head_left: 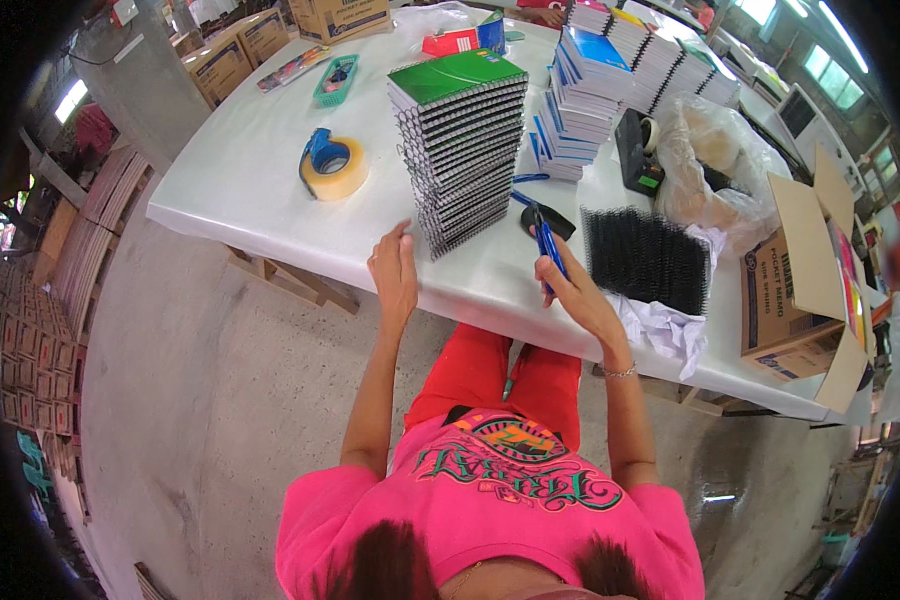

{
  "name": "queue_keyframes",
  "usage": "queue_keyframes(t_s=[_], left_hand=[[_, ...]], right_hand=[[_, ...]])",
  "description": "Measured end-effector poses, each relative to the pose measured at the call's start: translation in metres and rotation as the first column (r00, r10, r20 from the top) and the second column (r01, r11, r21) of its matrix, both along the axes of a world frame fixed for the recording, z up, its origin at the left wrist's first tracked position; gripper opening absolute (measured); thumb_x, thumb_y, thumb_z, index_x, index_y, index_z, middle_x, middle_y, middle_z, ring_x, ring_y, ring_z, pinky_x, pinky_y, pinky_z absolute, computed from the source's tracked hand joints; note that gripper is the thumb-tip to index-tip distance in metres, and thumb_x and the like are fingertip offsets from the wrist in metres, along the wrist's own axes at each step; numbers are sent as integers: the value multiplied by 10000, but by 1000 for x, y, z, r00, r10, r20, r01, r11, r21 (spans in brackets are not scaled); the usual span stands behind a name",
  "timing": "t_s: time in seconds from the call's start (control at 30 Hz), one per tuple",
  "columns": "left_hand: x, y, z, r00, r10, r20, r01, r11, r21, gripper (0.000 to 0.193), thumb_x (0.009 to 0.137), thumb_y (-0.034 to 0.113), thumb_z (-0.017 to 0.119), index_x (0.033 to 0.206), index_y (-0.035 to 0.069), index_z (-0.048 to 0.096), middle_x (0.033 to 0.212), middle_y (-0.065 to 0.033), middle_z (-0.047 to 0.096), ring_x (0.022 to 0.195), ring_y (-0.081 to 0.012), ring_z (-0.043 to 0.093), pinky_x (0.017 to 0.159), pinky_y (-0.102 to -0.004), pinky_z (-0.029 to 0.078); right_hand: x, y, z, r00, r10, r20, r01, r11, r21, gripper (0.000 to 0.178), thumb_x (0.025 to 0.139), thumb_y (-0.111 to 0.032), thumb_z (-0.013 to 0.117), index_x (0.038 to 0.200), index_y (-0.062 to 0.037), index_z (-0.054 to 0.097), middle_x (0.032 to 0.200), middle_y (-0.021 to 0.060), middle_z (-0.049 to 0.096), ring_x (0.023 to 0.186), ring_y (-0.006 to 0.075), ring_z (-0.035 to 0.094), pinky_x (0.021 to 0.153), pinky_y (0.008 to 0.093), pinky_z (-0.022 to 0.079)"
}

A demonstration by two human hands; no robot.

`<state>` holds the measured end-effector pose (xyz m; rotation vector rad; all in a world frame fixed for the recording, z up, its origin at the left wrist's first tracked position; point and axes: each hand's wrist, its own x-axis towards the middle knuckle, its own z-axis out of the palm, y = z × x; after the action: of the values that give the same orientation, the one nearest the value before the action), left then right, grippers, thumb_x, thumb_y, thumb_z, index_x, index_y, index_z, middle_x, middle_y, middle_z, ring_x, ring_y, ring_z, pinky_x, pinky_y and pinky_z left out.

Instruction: The person repeatedly picks up a green notebook and a black spiral binding, aligns them, and uses pliers to attach the binding to the notebook. The finished notebooks are stacked on the table.

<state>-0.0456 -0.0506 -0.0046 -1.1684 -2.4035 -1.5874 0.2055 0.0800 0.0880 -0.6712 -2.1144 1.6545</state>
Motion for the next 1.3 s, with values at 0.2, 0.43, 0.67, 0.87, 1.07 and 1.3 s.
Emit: queue_keyframes(t_s=[0.2,0.43,0.67,0.87,1.07,1.3], left_hand=[[-56,11,-22,961,-218,-168,197,971,-133,509,912,339,620,1357,111,527,1308,-79,585,1258,-267,483,1067,-450,274],[-76,37,3,943,-317,-102,279,919,-279,450,721,214,816,1115,75,651,1078,-68,644,972,-253,555,867,-386,426],[-96,53,0,857,-514,42,515,847,-133,299,724,115,796,932,-5,618,864,-86,562,753,-202,475,698,-326,419],[-101,52,-7,837,-545,-50,540,837,-88,299,739,112,784,940,-21,608,871,-105,563,749,-211,482,693,-331,423],[-89,52,2,830,-532,-167,529,846,-67,301,753,125,778,961,-15,611,904,-122,591,765,-236,522,705,-341,439],[-97,59,-7,840,-535,-89,526,844,-106,299,747,128,784,933,-20,603,878,-116,572,729,-226,496,683,-341,429]], right_hand=[[-1,-4,3,994,-23,105,11,994,113,673,992,-465,520,1491,-54,332,954,85,558,761,141,512,628,296,495],[21,-2,-33,985,-157,69,151,985,82,628,976,-417,568,1441,-30,399,892,49,524,737,119,476,637,274,432],[26,-10,-65,932,-322,-167,343,931,123,538,973,-359,591,1388,-41,459,862,10,496,708,102,436,648,255,395],[25,-6,-88,849,-425,-315,401,905,-141,462,1020,-376,502,1323,-28,463,808,13,525,659,57,476,548,208,417],[20,1,-83,821,-460,-339,400,886,-234,416,1023,-338,503,1293,-26,452,830,32,529,671,88,515,563,231,457],[-38,93,-60,862,-414,-293,508,703,498,411,854,-158,724,1172,13,528,961,200,634,850,370,614,805,414,484]])
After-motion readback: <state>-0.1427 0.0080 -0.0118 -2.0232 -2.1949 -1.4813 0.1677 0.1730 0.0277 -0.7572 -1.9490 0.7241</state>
